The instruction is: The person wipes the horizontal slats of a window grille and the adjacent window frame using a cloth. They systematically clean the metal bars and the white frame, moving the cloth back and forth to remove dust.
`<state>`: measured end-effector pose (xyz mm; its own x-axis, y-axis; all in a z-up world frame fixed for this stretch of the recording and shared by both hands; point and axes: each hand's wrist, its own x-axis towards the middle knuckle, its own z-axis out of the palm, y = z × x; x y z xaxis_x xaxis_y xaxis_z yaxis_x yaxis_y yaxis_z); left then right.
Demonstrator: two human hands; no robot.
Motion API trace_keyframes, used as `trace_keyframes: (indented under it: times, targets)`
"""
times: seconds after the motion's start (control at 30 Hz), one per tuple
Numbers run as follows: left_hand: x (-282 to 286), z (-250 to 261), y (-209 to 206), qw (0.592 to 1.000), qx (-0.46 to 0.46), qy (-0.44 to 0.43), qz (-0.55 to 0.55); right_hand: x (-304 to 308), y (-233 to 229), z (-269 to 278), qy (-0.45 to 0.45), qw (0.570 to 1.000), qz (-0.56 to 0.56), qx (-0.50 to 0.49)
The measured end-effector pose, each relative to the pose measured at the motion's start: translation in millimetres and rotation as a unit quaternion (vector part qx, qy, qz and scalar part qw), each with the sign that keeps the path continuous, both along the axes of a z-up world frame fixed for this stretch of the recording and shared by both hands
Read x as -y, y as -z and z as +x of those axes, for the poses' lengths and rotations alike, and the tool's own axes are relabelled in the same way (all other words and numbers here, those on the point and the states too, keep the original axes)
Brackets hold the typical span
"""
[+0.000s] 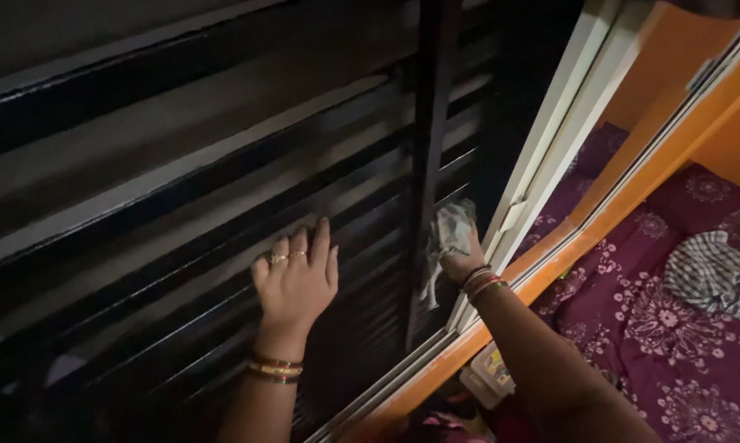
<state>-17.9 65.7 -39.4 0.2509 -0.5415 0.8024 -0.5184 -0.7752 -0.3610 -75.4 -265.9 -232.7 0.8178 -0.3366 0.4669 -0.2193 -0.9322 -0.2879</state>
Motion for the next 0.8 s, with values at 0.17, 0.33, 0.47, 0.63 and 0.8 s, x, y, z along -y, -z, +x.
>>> trace_keyframes:
  times: [0.17,0.33,0.47,0.63,0.8]
  targets:
    - [-1.5,2.1,-2.1,1.0,0.013,0.01,0.0,62.9,46.6,37.1,0.096,0.991,-0.017,-0.092]
    - [-0.3,0.5,-7.0,1.0,0.014,0.02,-0.01,138.2,54.2,91.9,0.165,0.972,-0.039,-0.164]
    - [3.1,1.7,-10.1,0.999,0.034,0.013,-0.018,172.1,31.3,119.8,0.154,0.965,-0.021,-0.213]
    - [6.6,5.3,-11.9,0.998,0.054,-0.002,-0.012,193.3,6.8,135.1,0.15,0.961,-0.002,-0.234]
    - [8.5,6.3,-5.7,0.998,0.053,-0.011,-0.013,185.5,25.4,117.6,0.172,0.956,0.005,-0.24]
